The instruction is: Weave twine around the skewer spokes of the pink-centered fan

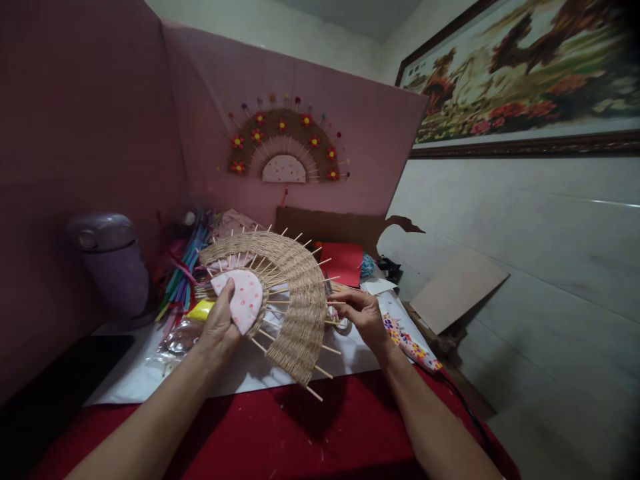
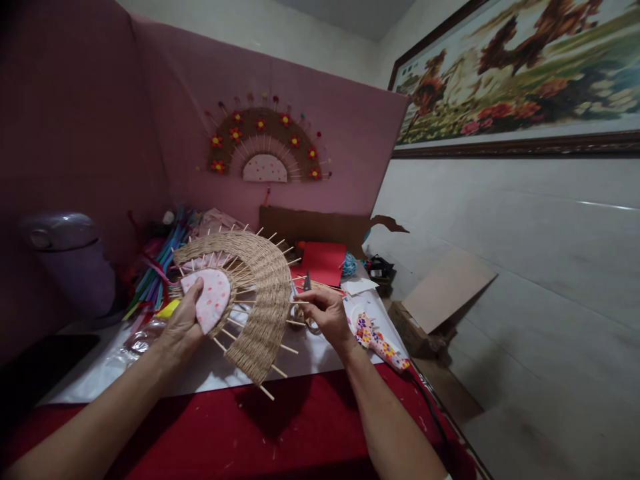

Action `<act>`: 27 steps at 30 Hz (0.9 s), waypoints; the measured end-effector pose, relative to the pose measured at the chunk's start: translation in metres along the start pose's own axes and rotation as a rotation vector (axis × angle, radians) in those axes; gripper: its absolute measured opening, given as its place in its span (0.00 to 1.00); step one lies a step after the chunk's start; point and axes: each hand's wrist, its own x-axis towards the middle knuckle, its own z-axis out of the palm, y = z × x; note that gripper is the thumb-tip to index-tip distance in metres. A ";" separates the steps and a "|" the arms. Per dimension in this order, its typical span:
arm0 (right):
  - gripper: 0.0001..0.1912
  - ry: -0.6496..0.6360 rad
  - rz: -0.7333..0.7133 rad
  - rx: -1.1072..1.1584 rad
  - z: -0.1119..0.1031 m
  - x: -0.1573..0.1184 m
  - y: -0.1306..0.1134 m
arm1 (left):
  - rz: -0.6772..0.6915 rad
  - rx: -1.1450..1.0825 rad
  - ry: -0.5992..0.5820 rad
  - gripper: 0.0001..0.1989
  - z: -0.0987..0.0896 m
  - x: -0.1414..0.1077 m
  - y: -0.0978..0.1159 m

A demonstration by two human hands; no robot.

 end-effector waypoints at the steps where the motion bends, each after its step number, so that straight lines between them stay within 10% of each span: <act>1: 0.05 -0.009 0.007 -0.005 0.000 0.000 -0.001 | 0.014 0.000 0.000 0.15 0.000 0.001 0.000; 27: 0.07 -0.065 -0.372 -0.442 -0.002 -0.007 -0.011 | 0.201 0.065 -0.064 0.12 0.004 -0.006 0.004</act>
